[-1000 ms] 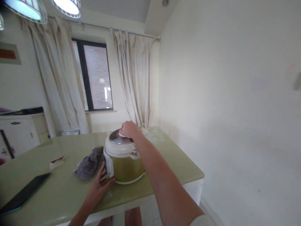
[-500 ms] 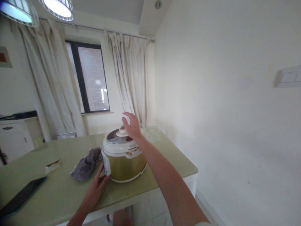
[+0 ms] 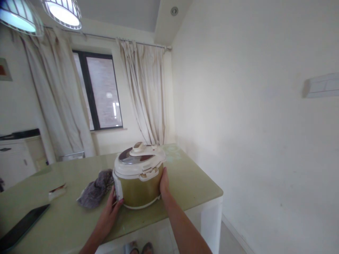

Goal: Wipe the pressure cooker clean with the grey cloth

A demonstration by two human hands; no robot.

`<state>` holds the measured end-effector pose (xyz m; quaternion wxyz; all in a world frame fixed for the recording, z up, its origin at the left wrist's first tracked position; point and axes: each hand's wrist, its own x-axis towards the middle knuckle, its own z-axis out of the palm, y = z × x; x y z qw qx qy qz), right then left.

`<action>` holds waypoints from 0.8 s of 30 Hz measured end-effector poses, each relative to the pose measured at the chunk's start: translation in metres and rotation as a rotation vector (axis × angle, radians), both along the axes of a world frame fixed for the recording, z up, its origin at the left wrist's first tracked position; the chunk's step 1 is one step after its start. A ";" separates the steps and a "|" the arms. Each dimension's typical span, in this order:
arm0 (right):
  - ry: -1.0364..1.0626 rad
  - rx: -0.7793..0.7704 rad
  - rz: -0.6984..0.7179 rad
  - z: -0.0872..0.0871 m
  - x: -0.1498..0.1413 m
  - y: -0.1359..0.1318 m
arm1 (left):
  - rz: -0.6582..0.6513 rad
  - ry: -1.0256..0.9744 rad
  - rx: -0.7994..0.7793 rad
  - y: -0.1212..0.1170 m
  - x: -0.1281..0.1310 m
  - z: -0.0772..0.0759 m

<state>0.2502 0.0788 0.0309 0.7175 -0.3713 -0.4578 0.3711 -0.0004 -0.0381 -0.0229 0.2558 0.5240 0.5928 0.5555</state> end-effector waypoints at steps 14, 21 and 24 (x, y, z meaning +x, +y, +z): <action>-0.026 -0.081 0.015 -0.043 0.013 -0.034 | -0.027 0.108 -0.005 -0.007 0.001 0.003; -0.011 -0.084 0.027 -0.046 0.009 -0.031 | -0.019 0.068 0.027 -0.009 -0.002 0.007; -0.019 -0.073 0.019 -0.046 0.009 -0.030 | -0.038 0.020 -0.008 -0.012 -0.001 0.011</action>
